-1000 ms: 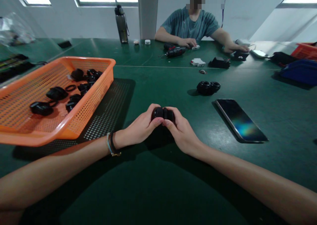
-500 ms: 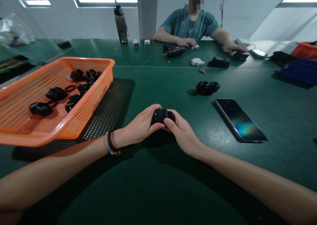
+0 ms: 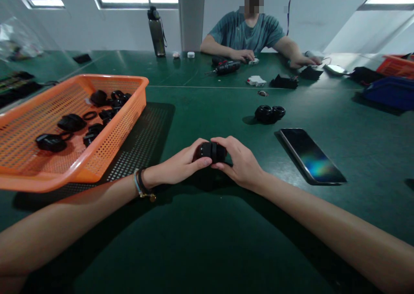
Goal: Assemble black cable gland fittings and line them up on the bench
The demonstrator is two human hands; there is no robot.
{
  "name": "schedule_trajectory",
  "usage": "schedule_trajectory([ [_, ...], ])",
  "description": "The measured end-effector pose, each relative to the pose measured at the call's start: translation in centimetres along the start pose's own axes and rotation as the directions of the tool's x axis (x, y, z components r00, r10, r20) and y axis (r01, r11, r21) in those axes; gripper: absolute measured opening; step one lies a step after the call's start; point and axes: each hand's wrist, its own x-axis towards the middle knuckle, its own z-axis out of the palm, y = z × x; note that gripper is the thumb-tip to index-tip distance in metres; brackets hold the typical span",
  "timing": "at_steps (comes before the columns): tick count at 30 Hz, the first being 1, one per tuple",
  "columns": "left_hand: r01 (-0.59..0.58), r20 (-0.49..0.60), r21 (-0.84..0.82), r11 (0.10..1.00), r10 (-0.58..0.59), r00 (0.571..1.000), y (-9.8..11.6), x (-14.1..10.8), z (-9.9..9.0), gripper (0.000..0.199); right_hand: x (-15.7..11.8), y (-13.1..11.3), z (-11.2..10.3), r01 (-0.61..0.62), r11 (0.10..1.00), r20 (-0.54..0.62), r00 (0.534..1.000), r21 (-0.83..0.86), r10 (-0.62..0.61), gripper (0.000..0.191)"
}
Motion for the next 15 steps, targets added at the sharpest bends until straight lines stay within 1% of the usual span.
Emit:
schedule_trajectory([
  [3,0.018,0.013,-0.035,0.999,-0.018,1.000,0.2,-0.2,0.3,0.035,0.0,-0.2,0.1,0.050,0.998,-0.041,0.998,-0.028,-0.051,0.042],
  [5,0.047,0.002,-0.070,0.996,-0.047,0.999,0.4,-0.5,0.7,0.039,0.0,-0.5,0.2,0.031,0.999,-0.065,0.997,-0.019,-0.033,0.043],
  [9,0.014,-0.068,-0.115,0.993,-0.022,0.997,0.9,-0.8,1.4,0.042,-0.1,-1.5,0.3,-0.073,0.997,-0.086,0.993,0.030,0.075,0.042],
  [12,-0.005,-0.108,-0.094,0.996,-0.005,0.994,1.1,-0.8,1.7,0.045,-0.1,-2.3,0.3,-0.155,0.984,-0.087,0.983,0.085,0.163,0.042],
  [15,-0.020,-0.126,-0.046,0.999,0.014,0.992,1.1,-0.9,1.6,0.046,-0.2,-2.9,0.3,-0.248,0.958,-0.077,0.962,0.145,0.261,0.043],
])
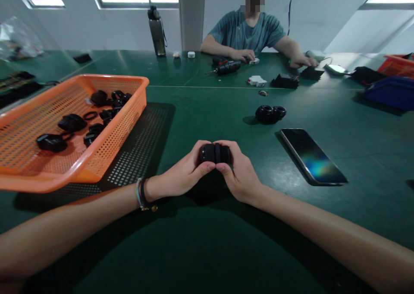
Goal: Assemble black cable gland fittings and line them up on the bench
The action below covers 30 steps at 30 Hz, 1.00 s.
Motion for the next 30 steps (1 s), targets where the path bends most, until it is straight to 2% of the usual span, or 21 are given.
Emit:
schedule_trajectory([
  [5,-0.027,-0.001,0.105,0.994,0.028,1.000,-0.2,0.0,-0.2,0.048,-0.2,-0.6,0.2,-0.160,0.979,0.025,0.987,0.123,0.158,0.042],
  [10,-0.033,-0.014,0.214,0.976,0.037,0.999,-0.3,0.1,-0.3,0.045,-0.3,-1.1,0.3,-0.272,0.943,0.056,0.962,0.193,0.266,0.044],
  [19,-0.064,-0.017,0.402,0.913,0.078,0.997,-0.7,0.5,-0.9,0.051,-0.5,-1.6,0.3,-0.397,0.874,0.134,0.918,0.280,0.373,0.044],
  [22,-0.049,-0.018,0.392,0.919,0.061,0.998,-0.6,0.6,-0.8,0.045,-0.3,-1.3,0.2,-0.389,0.890,0.141,0.920,0.239,0.365,0.046],
  [25,-0.009,-0.021,0.312,0.950,0.016,1.000,-0.5,0.7,-0.8,0.035,0.1,-0.5,-0.1,-0.342,0.930,0.159,0.934,0.138,0.320,0.051],
  [30,0.058,0.027,0.122,0.991,-0.062,0.998,-0.6,0.7,-1.0,0.039,0.6,1.5,-0.5,-0.039,0.999,0.136,0.990,0.025,0.035,0.054],
])
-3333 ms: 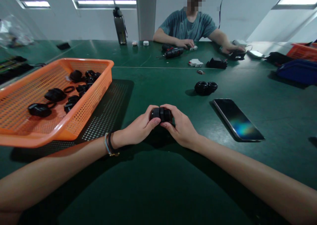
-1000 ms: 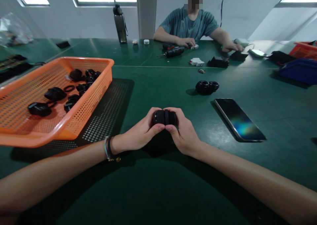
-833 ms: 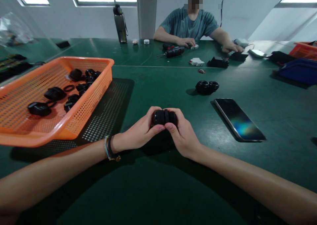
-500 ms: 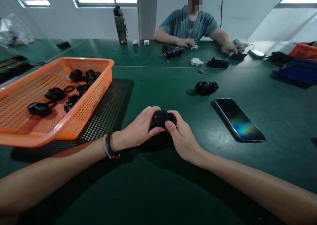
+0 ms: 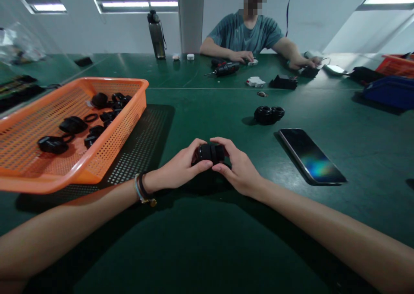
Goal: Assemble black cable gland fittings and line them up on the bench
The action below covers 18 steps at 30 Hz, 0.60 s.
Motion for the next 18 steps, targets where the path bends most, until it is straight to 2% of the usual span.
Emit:
schedule_trajectory([
  [3,0.006,0.040,-0.047,0.999,-0.004,0.999,-0.16,-0.03,-0.24,0.045,0.01,0.69,-0.03,0.125,0.990,-0.003,0.992,-0.070,-0.126,0.047],
  [6,-0.002,0.093,-0.074,0.997,0.009,0.996,-0.22,0.00,-0.48,0.052,0.04,0.83,0.03,0.191,0.976,-0.013,0.981,-0.106,-0.193,0.043],
  [11,0.000,0.202,-0.183,0.983,0.038,0.979,-0.03,-0.06,-0.65,0.054,0.12,0.51,-0.07,0.227,0.966,-0.049,0.971,-0.124,-0.235,0.050],
  [16,0.037,0.234,-0.292,0.956,0.034,0.972,0.54,-0.48,-0.32,0.051,-0.04,0.29,-0.31,0.251,0.962,-0.032,0.966,-0.109,-0.256,0.050],
  [18,0.052,0.218,-0.266,0.963,0.008,0.976,0.73,-0.58,-0.17,0.047,-0.12,0.29,-0.22,0.223,0.969,-0.026,0.974,-0.103,-0.226,0.050],
])
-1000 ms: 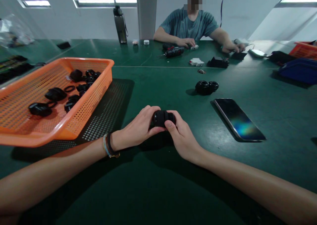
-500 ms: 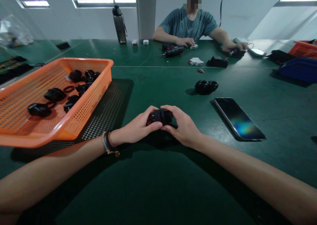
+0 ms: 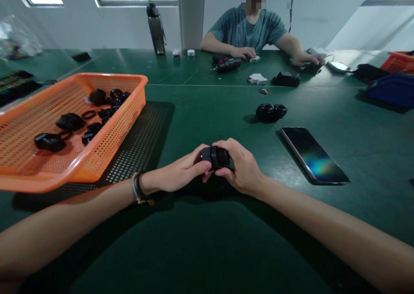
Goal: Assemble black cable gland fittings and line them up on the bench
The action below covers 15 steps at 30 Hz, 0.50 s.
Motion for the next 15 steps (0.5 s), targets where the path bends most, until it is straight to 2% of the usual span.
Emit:
schedule_trajectory([
  [5,0.006,-0.131,0.170,0.985,0.017,0.991,0.2,0.1,0.3,0.041,0.0,-0.4,0.4,-0.093,0.996,-0.039,0.995,0.010,0.094,0.049],
  [11,-0.033,-0.156,0.259,0.965,0.076,0.985,-0.1,0.2,0.5,0.046,0.0,-1.7,0.5,-0.246,0.962,-0.047,0.966,0.119,0.253,0.049],
  [15,0.022,-0.204,0.372,0.928,0.059,0.977,-0.2,0.2,0.6,0.043,-0.1,-2.4,0.7,-0.336,0.919,-0.055,0.934,0.207,0.354,0.046],
])
